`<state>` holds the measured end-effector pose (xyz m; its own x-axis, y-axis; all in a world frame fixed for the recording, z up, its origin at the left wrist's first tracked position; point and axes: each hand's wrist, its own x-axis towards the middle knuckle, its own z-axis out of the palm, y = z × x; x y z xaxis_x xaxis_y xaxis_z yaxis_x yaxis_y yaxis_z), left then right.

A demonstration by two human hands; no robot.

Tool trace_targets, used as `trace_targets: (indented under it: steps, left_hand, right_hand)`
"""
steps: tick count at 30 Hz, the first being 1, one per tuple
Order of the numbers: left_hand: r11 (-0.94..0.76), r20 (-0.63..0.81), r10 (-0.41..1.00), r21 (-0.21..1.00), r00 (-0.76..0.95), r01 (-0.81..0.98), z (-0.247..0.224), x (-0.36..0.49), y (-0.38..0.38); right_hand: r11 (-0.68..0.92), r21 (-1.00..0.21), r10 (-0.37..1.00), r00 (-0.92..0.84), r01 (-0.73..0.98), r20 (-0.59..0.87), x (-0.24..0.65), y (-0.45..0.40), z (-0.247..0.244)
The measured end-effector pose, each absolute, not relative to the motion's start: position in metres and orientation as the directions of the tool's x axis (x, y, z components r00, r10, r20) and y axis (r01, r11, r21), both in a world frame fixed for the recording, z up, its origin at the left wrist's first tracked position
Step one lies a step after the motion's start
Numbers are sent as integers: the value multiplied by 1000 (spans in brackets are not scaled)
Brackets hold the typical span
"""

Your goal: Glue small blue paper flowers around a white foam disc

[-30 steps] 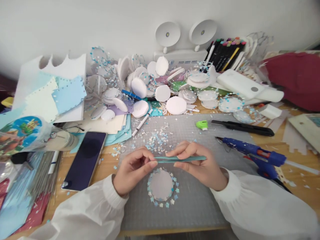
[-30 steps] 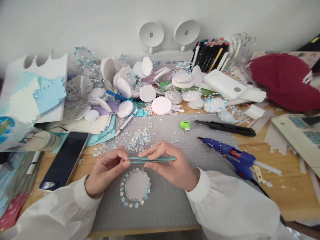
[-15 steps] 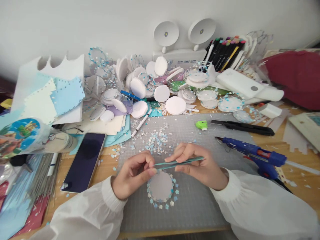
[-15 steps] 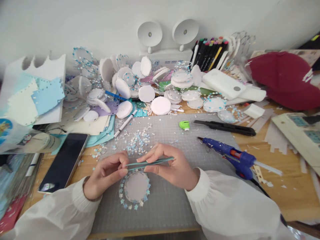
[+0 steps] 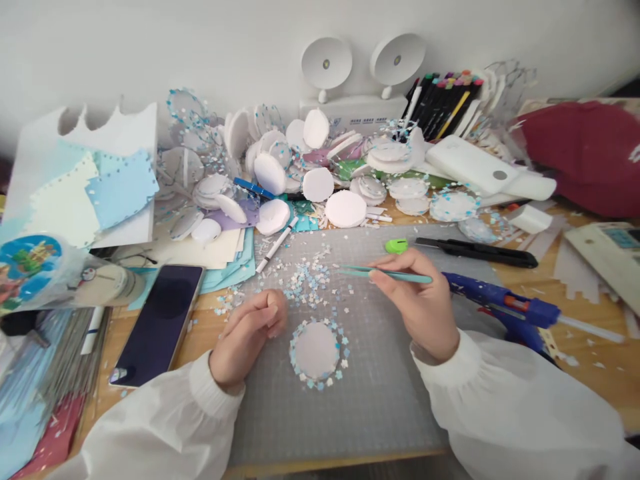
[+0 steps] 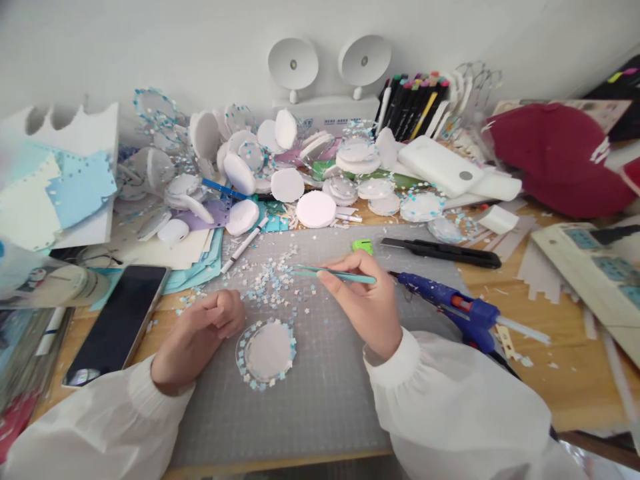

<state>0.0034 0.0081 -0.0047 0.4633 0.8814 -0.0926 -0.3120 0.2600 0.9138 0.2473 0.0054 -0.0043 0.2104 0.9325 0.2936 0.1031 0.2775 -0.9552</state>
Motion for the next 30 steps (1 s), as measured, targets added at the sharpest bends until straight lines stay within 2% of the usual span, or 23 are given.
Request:
trace_targets:
  steps: [2, 5, 8, 12, 16, 21, 30]
  left_hand:
    - [248, -81, 887, 914, 455, -320, -5, 4, 7]
    - [176, -30, 898, 939, 439, -295, -6, 3, 5]
    - [-8, 78, 894, 987, 441, -159, -6, 1, 3]
    - [-188, 144, 805, 982, 576, 17, -4, 0, 0]
    - [-182, 94, 742, 981, 664, 65, -2, 0, -2]
    - [-174, 94, 746, 983, 659, 57, 0, 0, -3]
    - [-137, 193, 748, 981, 635, -137, 7, 1, -1]
  right_hand:
    - [267, -944, 927, 217, 194, 306, 245, 5, -4]
    - [245, -949, 937, 203, 197, 284, 242, 3, -2]
    - [219, -961, 951, 185, 167, 249, 241, 2, 0]
    - [201, -970, 963, 155, 140, 221, 240, 3, 0]
    - [210, -969, 931, 275, 130, 239, 243, 6, -5]
    - [213, -971, 897, 372, 108, 238, 248, 10, -11]
    - [360, -902, 829, 363, 237, 426, 239, 8, -4]
